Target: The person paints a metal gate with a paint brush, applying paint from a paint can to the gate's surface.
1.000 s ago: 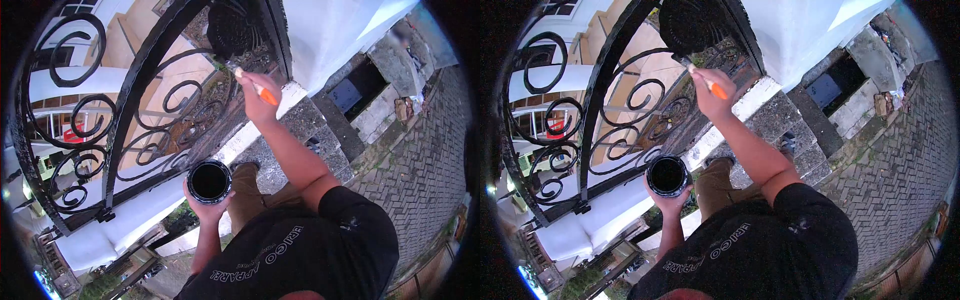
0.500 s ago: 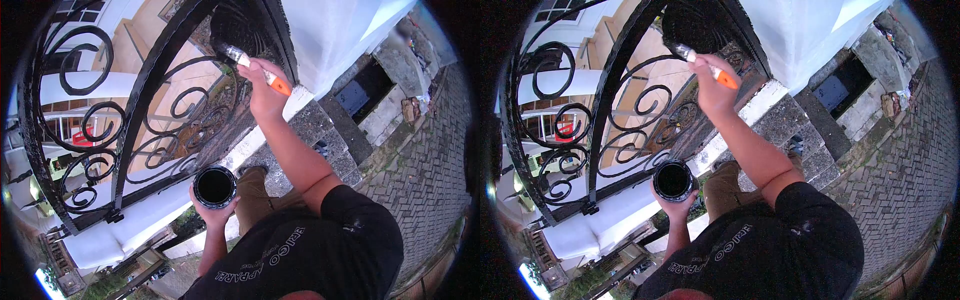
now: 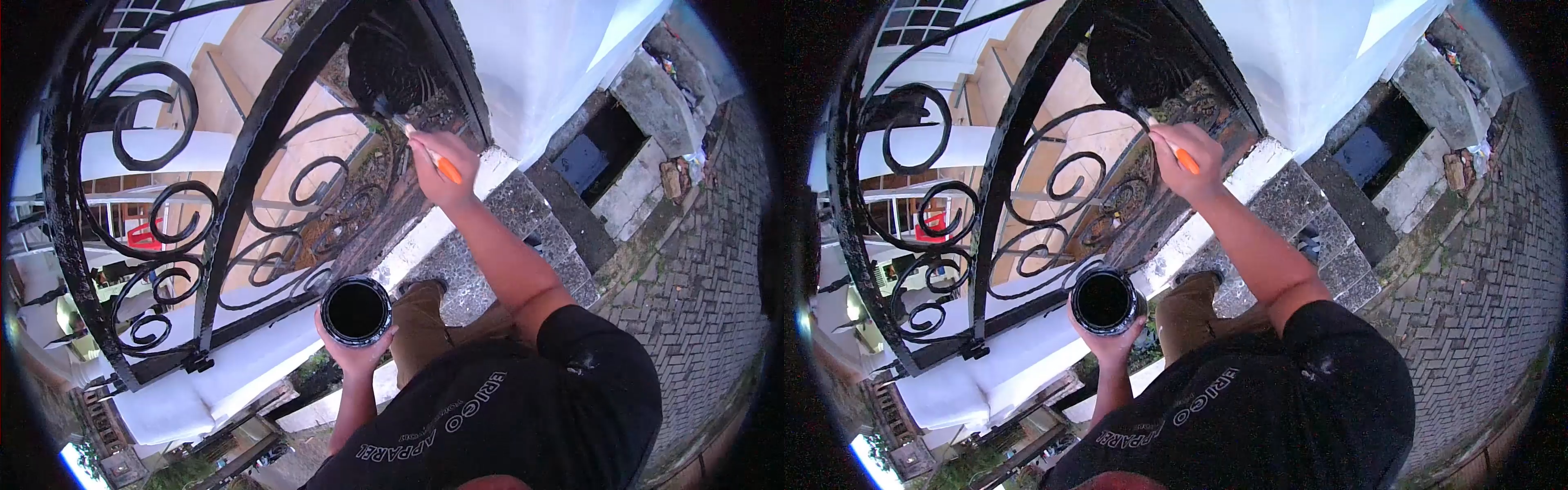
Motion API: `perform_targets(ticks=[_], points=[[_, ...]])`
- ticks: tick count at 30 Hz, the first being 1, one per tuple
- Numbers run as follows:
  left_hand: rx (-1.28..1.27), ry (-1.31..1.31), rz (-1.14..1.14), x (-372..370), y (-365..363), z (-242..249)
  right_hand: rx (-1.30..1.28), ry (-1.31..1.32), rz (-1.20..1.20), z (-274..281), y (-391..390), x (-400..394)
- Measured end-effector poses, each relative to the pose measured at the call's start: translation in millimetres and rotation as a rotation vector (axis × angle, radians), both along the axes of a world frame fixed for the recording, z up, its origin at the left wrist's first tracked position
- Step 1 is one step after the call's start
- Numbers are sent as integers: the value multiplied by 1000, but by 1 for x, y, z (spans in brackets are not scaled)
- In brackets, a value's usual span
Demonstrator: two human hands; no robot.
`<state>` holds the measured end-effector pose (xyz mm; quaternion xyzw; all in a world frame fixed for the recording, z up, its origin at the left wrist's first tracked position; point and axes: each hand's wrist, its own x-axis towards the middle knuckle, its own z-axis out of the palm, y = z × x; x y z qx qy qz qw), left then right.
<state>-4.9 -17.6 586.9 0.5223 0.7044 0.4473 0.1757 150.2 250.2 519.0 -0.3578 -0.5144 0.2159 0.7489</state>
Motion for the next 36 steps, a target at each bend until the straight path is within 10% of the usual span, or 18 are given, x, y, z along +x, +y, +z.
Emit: perform_targets(ticks=[24,36], points=[[17,-28,26,12,10,-1,146,-62,55,83,62,47],[36,-129,14,13,13,-3,-135,70,-180,-63,31,18]])
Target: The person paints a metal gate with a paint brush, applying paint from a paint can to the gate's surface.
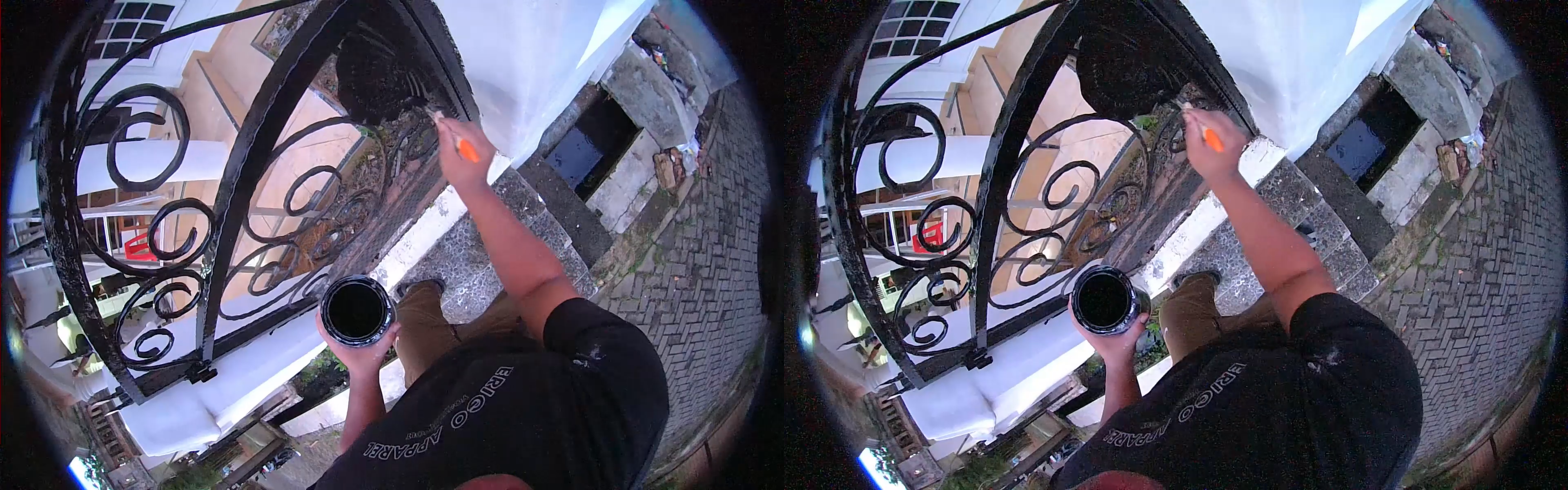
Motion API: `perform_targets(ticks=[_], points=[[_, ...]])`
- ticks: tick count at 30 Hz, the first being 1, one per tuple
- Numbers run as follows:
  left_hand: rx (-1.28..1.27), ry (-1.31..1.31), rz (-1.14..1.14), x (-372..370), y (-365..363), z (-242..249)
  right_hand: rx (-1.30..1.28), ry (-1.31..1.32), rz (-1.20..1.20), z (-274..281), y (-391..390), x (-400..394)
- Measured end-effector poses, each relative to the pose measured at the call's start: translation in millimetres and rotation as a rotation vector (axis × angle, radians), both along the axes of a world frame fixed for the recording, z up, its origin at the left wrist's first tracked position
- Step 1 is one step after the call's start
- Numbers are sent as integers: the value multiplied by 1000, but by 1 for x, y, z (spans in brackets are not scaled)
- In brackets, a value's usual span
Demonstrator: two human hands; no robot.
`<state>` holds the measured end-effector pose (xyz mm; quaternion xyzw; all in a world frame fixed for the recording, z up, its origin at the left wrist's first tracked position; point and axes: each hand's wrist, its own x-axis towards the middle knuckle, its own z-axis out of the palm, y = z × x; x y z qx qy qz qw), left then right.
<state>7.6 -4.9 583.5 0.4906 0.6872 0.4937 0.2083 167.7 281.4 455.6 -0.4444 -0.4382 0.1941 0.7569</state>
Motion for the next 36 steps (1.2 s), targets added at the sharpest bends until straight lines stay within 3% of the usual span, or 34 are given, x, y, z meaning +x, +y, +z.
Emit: perform_targets(ticks=[2,4,7,8,10,13,17,19,22,24,26,27,28,30,32,34,36], points=[[-6,0,-7,1,2,2,24,-158,130,24,-14,-8],[-10,1,-17,1,4,2,96,-90,376,53,-37,-17],[-35,43,-32,0,5,5,-9,-42,223,45,-31,-11],[-41,26,-38,2,6,7,-30,-24,129,11,-16,-10],[-51,9,-43,4,4,8,-338,547,168,-22,0,-8],[-41,77,-54,2,7,8,-198,410,62,-18,-2,-19],[-59,50,-35,4,7,11,-109,254,279,30,-40,-31],[-67,68,-45,3,7,13,-392,428,321,19,-37,-30],[-75,61,-45,3,4,14,-349,774,253,-15,-10,-16],[-70,113,-40,-1,4,10,-294,777,199,-19,-8,-20],[-80,111,-37,-2,2,9,-372,278,211,-5,-25,-33],[-84,105,-37,-1,3,8,-156,170,190,14,-38,-37],[-86,106,-40,-1,3,7,-178,222,338,41,-52,-35],[-110,105,-34,-1,4,7,-298,381,450,39,-54,-38],[-100,117,-42,3,6,13,-488,527,370,19,-36,-32],[-86,118,-51,9,7,16,-456,645,231,-36,-13,-36],[-85,64,-25,12,8,17,-387,775,127,-46,-6,-29]])
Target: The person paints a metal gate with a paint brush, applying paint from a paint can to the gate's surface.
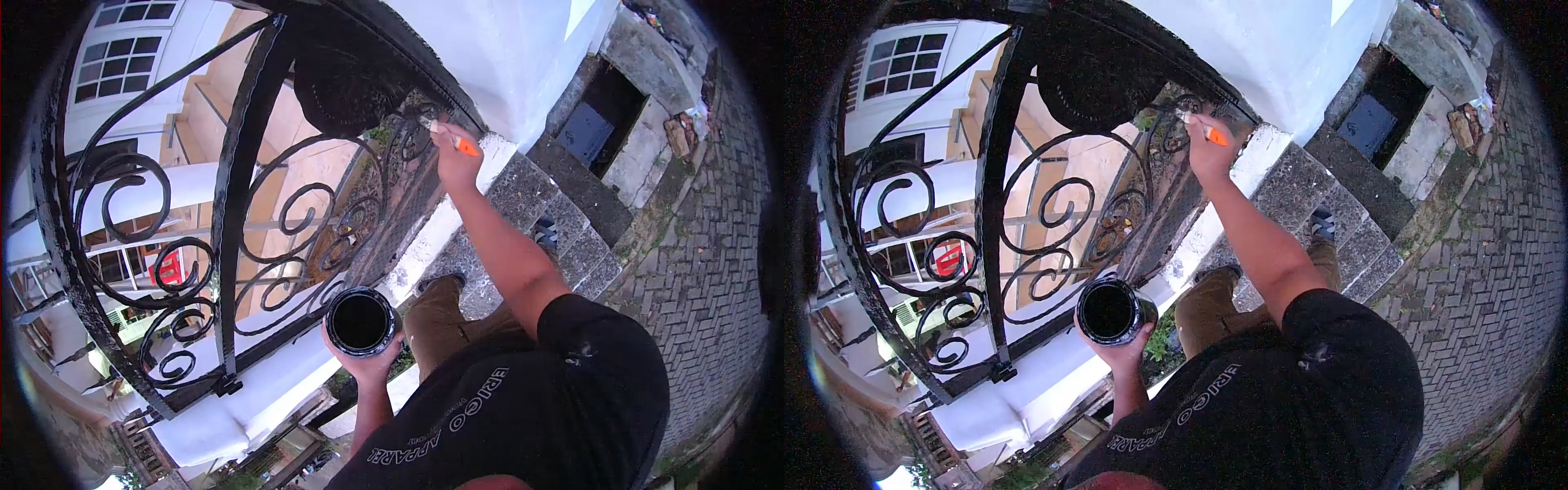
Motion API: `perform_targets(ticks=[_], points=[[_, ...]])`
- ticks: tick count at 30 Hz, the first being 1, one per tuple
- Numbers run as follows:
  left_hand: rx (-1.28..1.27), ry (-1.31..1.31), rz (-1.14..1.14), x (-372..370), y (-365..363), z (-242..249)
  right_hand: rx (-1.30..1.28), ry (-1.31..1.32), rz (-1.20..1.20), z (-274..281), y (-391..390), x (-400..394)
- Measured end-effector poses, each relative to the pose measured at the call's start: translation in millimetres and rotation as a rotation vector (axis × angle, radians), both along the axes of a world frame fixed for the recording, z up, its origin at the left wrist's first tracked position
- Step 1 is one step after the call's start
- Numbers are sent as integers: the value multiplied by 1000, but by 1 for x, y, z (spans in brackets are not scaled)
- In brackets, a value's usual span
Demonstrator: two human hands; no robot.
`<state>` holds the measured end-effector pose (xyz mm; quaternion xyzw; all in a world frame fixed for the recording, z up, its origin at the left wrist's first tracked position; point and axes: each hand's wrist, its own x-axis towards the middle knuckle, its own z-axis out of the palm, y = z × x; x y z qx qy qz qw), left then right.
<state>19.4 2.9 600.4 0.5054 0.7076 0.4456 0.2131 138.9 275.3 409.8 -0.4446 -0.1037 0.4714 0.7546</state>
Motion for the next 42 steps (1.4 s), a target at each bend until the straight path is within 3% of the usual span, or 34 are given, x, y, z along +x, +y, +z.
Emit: perform_targets(ticks=[1,3,4,6,8,9,10,12,14,16,18,20,22,23,24,26,30,32,34,37,40,42], points=[[3,1,-4,-2,0,-1,3,1,-4,0,0,-3],[-10,61,-21,-8,-4,-5,129,-305,30,10,-14,-15],[-11,61,-25,-9,-3,-7,247,-530,38,41,-27,-9],[-10,29,-12,-10,-3,-8,314,-424,167,67,-39,-4],[-6,27,-21,-8,-1,-4,123,-378,148,32,-25,2],[3,21,-26,-5,2,-3,-31,-176,80,37,-19,10],[4,19,-28,-4,2,-3,-4,-216,-94,5,0,8],[15,18,-24,-3,4,-3,110,-462,-122,18,4,13],[21,15,-27,-4,4,-7,380,-654,100,51,-17,14],[30,12,-24,-3,7,-9,380,-682,74,69,-16,18],[33,4,-19,-1,7,-7,137,-118,-6,41,7,18],[45,1,-19,0,4,-7,-3,-150,-3,22,15,17],[71,-4,-30,1,12,-8,193,18,-61,48,10,15],[68,-10,-35,2,11,-7,165,-22,28,65,4,15],[63,-16,-41,2,10,-6,250,-314,41,89,-3,25],[57,-10,-42,0,8,-11,434,-465,-92,123,1,37],[120,-5,-22,3,9,-9,275,-594,-86,67,17,35],[133,-53,-21,4,10,-10,230,-471,-92,41,17,34],[112,-29,-10,0,6,-10,300,-542,-132,82,13,47],[144,5,-7,0,4,-10,639,-680,-176,155,24,68],[156,-55,30,11,6,-4,694,-736,-133,139,46,65],[148,-62,19,11,3,-1,672,-767,-75,90,36,63]])
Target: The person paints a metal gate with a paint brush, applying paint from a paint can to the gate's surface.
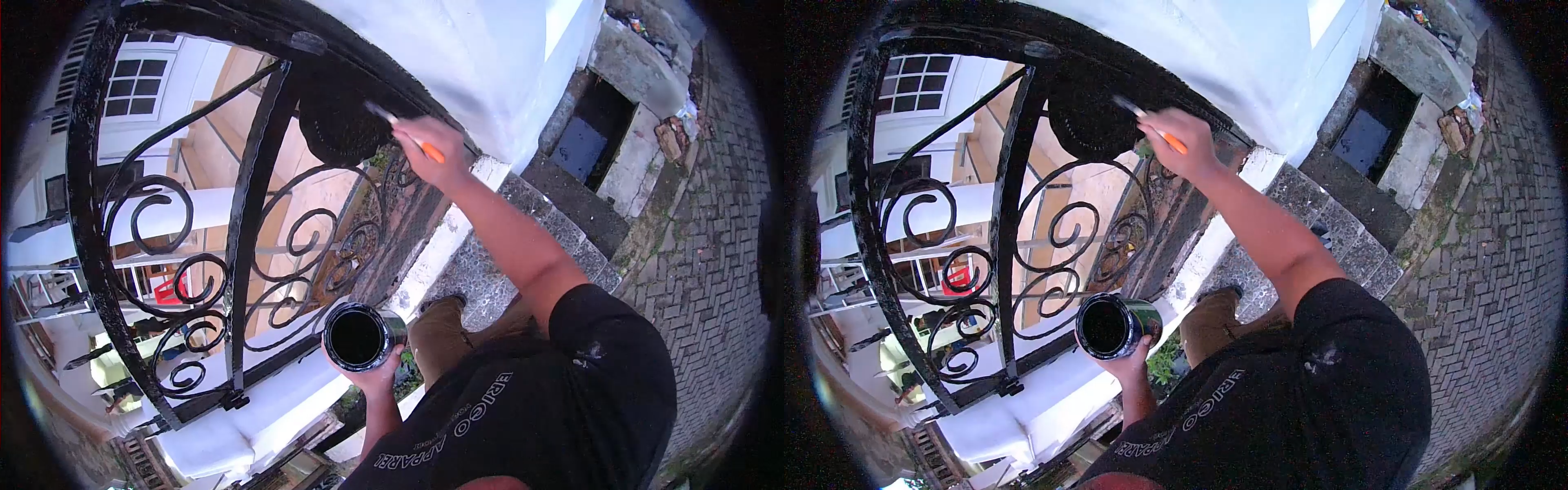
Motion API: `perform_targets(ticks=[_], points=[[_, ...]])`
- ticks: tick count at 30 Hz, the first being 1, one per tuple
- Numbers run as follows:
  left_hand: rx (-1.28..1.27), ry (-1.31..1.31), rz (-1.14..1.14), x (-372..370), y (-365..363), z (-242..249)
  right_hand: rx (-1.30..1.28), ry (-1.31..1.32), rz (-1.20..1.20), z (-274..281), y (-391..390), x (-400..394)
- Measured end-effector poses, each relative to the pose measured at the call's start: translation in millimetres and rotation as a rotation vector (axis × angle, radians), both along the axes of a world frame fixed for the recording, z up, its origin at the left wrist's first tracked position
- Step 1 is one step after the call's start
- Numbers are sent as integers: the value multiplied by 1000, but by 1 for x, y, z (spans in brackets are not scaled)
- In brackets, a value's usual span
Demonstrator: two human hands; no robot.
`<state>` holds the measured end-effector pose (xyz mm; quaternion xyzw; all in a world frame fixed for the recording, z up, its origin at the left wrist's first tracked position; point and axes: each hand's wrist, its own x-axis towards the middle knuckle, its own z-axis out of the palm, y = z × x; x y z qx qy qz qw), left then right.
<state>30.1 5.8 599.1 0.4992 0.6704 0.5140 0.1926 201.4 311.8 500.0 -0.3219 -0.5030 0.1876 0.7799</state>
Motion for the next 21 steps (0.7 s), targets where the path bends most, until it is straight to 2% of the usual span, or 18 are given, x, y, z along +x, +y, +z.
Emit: perform_targets(ticks=[2,3,5,8,10,12,15,16,18,21], points=[[-2,-14,1,1,-2,-1,-279,-104,23,-55,-15,0],[2,-2,-3,1,-5,-1,-278,-112,29,-82,-21,-1],[14,31,6,4,-5,1,-517,10,-135,-115,-23,1],[39,-48,100,16,-13,1,-427,-182,-3,-73,-16,17],[32,-23,144,15,-24,-9,-206,-209,-59,-19,2,25],[16,6,225,25,-37,-13,-57,-154,-15,28,10,37],[8,-57,293,44,-48,-10,48,-216,43,33,7,43],[19,-65,304,48,-54,-10,55,-222,73,18,7,44],[22,-6,341,51,-69,-15,-91,-403,68,-42,4,43],[97,-60,327,55,-79,-12,-363,-637,104,-124,-14,61]])
